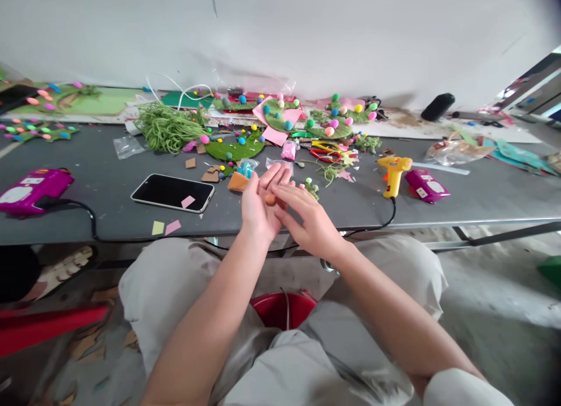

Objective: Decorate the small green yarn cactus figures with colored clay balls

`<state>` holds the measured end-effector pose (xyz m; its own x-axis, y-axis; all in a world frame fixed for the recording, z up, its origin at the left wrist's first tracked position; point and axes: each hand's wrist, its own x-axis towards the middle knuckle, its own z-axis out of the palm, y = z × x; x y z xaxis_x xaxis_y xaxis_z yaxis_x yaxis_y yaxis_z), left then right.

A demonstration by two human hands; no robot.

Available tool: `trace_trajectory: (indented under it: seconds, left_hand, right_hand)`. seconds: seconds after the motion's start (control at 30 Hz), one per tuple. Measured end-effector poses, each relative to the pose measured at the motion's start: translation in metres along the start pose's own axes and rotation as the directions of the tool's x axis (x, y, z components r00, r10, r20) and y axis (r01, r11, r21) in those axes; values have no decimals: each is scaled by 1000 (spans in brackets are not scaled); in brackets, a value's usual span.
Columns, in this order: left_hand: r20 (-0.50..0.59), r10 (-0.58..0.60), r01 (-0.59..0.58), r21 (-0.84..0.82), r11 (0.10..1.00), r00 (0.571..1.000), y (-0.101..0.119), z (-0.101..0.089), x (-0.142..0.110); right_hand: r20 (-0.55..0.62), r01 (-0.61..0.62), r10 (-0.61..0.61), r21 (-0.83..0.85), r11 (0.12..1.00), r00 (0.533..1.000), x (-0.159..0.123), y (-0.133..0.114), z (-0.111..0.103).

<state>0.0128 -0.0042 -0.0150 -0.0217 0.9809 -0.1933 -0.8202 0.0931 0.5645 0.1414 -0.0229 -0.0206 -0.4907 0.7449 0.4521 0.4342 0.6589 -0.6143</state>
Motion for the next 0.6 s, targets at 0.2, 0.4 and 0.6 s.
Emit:
trace_trajectory:
  seconds: [0.2, 0.4, 0.6]
  left_hand:
    - [83, -50, 42, 94, 995, 995, -4, 2, -8]
    - [38, 14, -30, 447, 894, 999, 13, -1, -5]
    - [185, -47, -90, 665, 742, 982, 22, -10, -9]
  right_hand:
    - [-165, 8, 3, 69, 998, 986, 5, 7, 2]
    - [-174, -65, 99, 191, 979, 980, 5, 13, -13]
    - [-197, -58, 79, 112, 992, 977, 1, 18, -23]
